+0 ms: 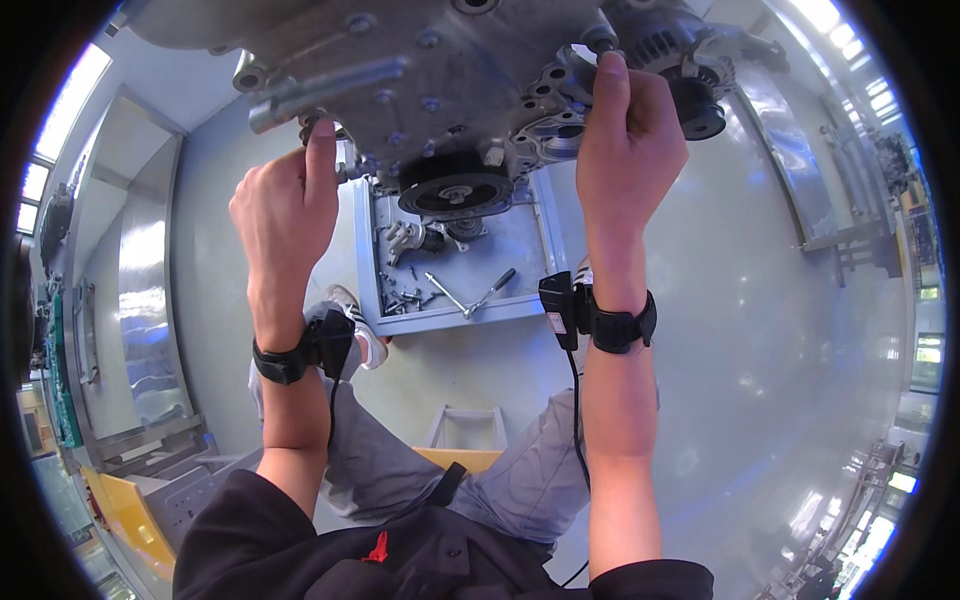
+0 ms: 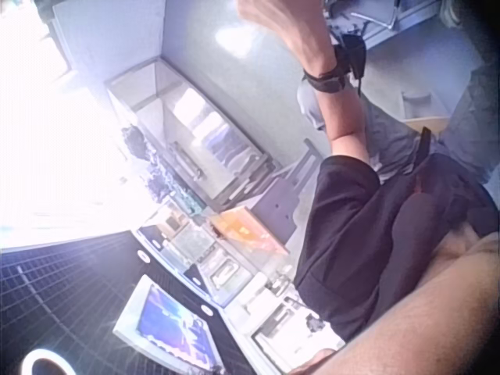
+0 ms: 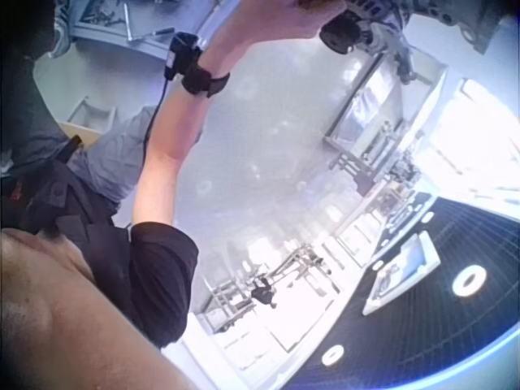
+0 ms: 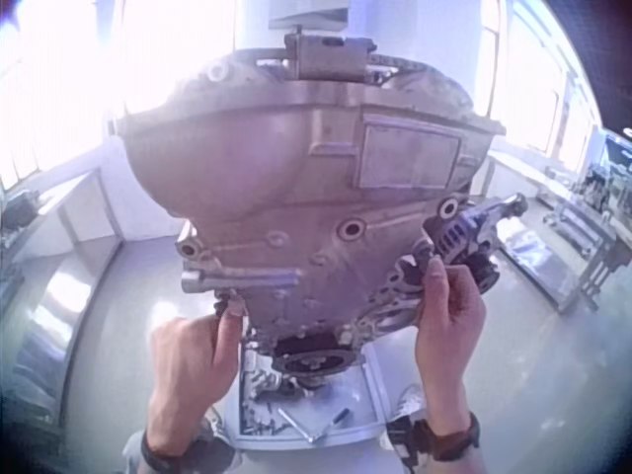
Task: Assembling a car engine by installing parts and tightening bolts using a wrench.
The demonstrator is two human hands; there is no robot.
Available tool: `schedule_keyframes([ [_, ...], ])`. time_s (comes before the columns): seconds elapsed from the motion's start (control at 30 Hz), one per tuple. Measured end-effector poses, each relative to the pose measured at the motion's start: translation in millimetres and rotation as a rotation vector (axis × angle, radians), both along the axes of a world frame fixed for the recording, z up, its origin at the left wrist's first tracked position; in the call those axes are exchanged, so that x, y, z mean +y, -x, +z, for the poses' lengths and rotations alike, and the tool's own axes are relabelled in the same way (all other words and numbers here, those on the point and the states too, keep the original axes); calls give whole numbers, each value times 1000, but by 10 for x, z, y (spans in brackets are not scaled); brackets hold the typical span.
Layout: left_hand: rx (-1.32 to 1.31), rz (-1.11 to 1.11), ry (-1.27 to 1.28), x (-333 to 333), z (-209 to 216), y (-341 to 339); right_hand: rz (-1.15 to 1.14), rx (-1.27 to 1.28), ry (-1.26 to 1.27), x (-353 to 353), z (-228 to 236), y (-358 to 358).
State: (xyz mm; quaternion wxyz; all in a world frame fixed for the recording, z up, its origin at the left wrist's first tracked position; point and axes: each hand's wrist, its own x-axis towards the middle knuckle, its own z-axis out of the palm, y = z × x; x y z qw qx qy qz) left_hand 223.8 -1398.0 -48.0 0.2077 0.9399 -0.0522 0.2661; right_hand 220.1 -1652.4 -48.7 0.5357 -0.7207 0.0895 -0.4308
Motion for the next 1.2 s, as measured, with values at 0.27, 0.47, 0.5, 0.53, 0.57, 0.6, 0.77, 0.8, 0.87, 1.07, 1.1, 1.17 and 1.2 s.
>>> schedule_keyframes([
  [0.27, -137, 2, 8, -1, 54, 45, -14, -10, -3, 15, 21, 5],
  [0.47, -7, 47, -113, 20, 90, 67, -46, -65, 5, 40, 4, -17],
  [0.5, -42, 29, -91, 23, 89, 68, -84, -88, 40, 44, -2, -23],
  [0.53, -85, 6, -66, 24, 86, 67, -71, -87, 11, 43, -5, -29],
  [0.57, -114, -3, -38, 26, 83, 72, -56, -84, -17, 42, -5, -36],
  [0.6, -130, -20, -34, 28, 81, 76, -50, -87, -44, 39, -3, -38],
  [0.77, -21, 3, -34, 35, 92, 89, -71, -104, 33, 62, 16, -28],
  [0.8, -14, 7, -30, 38, 97, 92, -76, -122, 39, 78, 16, -22],
  [0.87, -16, 7, -15, 45, 100, 96, -55, -129, 6, 88, 31, -10],
  [1.07, -143, -54, -56, 37, 64, 82, 4, -237, -42, 150, 35, -50],
  [1.1, -131, -49, -67, 44, 61, 77, -3, -255, -40, 149, 35, -51],
  [1.17, -76, -29, -66, 60, 59, 77, -27, -234, -24, 147, 35, -55],
  [1.2, -108, -53, -65, 63, 55, 80, -43, -218, -15, 144, 36, -51],
])
